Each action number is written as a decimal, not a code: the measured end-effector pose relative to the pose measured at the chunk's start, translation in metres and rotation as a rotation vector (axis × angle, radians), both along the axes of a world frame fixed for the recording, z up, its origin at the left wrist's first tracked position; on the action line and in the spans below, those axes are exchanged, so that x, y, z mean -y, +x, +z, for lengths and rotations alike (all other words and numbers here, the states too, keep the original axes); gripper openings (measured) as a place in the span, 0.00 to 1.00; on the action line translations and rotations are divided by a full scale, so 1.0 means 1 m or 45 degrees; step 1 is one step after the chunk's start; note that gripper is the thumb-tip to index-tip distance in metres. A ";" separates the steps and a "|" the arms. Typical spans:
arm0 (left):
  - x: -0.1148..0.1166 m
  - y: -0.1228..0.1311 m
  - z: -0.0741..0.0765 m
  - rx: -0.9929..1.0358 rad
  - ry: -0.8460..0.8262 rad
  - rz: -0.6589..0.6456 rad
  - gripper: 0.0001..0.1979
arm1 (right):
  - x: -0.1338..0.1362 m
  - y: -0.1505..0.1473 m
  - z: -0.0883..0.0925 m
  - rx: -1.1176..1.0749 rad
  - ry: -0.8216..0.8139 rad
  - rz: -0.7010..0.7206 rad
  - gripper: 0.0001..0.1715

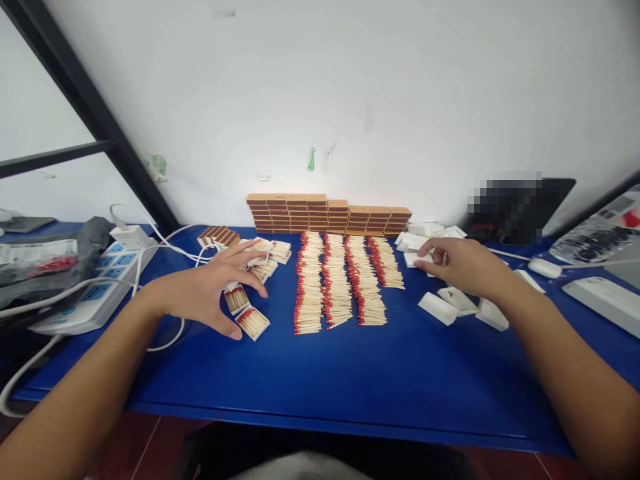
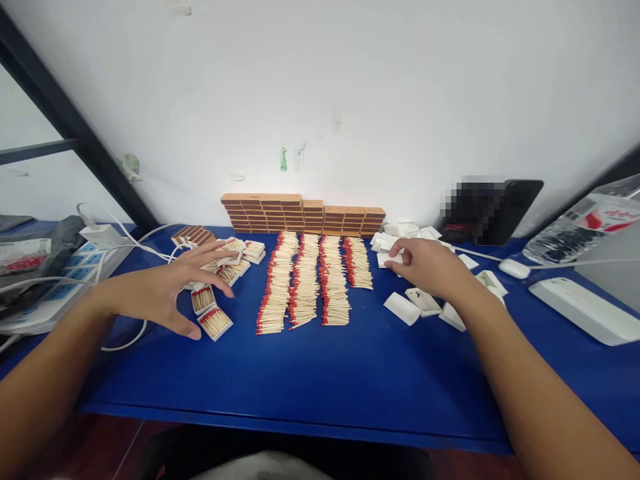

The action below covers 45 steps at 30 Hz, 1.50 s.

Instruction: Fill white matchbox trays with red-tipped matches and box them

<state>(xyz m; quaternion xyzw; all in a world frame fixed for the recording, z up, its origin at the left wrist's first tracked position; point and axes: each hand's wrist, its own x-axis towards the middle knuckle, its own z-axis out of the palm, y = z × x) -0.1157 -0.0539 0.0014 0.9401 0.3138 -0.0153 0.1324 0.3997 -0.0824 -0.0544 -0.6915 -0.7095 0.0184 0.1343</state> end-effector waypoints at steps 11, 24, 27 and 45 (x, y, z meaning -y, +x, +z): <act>0.002 0.005 -0.002 0.032 0.066 -0.076 0.24 | -0.003 0.007 -0.003 0.040 0.291 -0.122 0.26; 0.001 0.010 -0.006 0.054 0.062 -0.011 0.19 | -0.022 0.014 0.021 0.070 0.250 -0.331 0.19; 0.000 0.009 -0.009 0.044 0.043 0.020 0.20 | -0.031 0.008 0.023 0.065 0.162 -0.373 0.21; 0.001 0.009 -0.012 0.103 0.083 -0.005 0.19 | -0.038 0.003 0.008 0.144 0.142 -0.387 0.19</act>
